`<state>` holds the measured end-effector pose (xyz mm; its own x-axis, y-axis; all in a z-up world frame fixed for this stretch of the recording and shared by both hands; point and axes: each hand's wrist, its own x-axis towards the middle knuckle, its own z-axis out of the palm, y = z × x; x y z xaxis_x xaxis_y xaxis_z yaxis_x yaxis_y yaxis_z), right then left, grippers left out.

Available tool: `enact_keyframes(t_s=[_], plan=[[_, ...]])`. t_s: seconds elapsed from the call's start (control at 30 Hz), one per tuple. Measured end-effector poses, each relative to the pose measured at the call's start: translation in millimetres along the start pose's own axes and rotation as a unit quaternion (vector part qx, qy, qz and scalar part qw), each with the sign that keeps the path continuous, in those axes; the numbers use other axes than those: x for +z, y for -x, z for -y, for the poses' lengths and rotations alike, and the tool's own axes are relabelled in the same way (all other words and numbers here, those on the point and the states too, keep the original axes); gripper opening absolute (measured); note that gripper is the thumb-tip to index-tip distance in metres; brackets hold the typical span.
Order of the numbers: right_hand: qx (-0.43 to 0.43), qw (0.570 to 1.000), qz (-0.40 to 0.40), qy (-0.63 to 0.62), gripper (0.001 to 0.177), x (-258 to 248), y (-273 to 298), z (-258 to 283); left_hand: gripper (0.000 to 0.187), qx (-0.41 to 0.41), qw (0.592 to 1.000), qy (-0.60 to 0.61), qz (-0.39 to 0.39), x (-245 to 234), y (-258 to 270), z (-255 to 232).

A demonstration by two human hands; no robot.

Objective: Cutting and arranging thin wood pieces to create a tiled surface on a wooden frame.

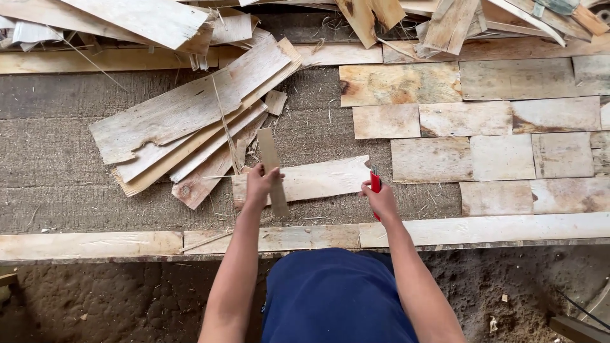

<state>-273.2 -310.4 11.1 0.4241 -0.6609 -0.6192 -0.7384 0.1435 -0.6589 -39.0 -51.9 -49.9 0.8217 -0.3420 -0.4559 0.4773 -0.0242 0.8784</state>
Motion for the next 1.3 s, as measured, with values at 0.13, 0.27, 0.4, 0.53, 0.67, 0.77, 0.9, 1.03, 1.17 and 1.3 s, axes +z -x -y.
enact_keyframes(t_s=[0.13,0.27,0.4,0.53,0.67,0.77,0.9,1.03,1.17,1.3], plan=[[-0.014,1.0,0.009,0.003,0.027,13.2,5.6,5.0,0.039,0.002,1.0,-0.028,0.007,30.2,-4.3,20.9],[-0.029,0.997,0.069,-0.027,0.026,31.2,13.8,8.5,0.041,-0.009,0.999,-0.039,0.023,61.8,4.4,13.7],[-0.003,0.981,0.164,-0.104,0.032,39.2,42.8,38.9,0.032,-0.01,0.999,0.007,0.034,79.8,0.3,17.5],[-0.005,0.975,0.195,-0.105,0.037,44.8,53.1,48.6,0.031,-0.013,0.999,0.026,0.042,96.6,9.0,10.9],[-0.027,0.978,0.192,-0.081,0.04,50.7,41.4,36.6,0.029,-0.021,0.997,0.063,0.045,106.8,18.1,3.3],[-0.027,0.977,0.183,-0.102,0.037,52.4,38.9,32.8,0.028,-0.02,0.997,0.058,0.055,112.5,22.1,-0.8],[-0.038,0.978,0.165,-0.118,0.034,53.7,39.2,33.7,0.018,-0.033,0.994,0.055,0.089,116.8,31.8,-9.6],[-0.045,0.98,0.154,-0.118,0.029,48.0,43.9,30.0,0.021,-0.048,0.991,0.043,0.119,91.8,13.9,26.2],[-0.054,0.983,0.123,-0.123,0.031,49.5,43.6,18.7,0.025,-0.023,0.991,-0.008,0.135,70.4,33.4,16.4],[-0.066,0.986,0.108,-0.111,0.029,51.1,48.5,17.7,0.021,0.002,0.988,-0.063,0.139,54.5,41.3,17.7]])
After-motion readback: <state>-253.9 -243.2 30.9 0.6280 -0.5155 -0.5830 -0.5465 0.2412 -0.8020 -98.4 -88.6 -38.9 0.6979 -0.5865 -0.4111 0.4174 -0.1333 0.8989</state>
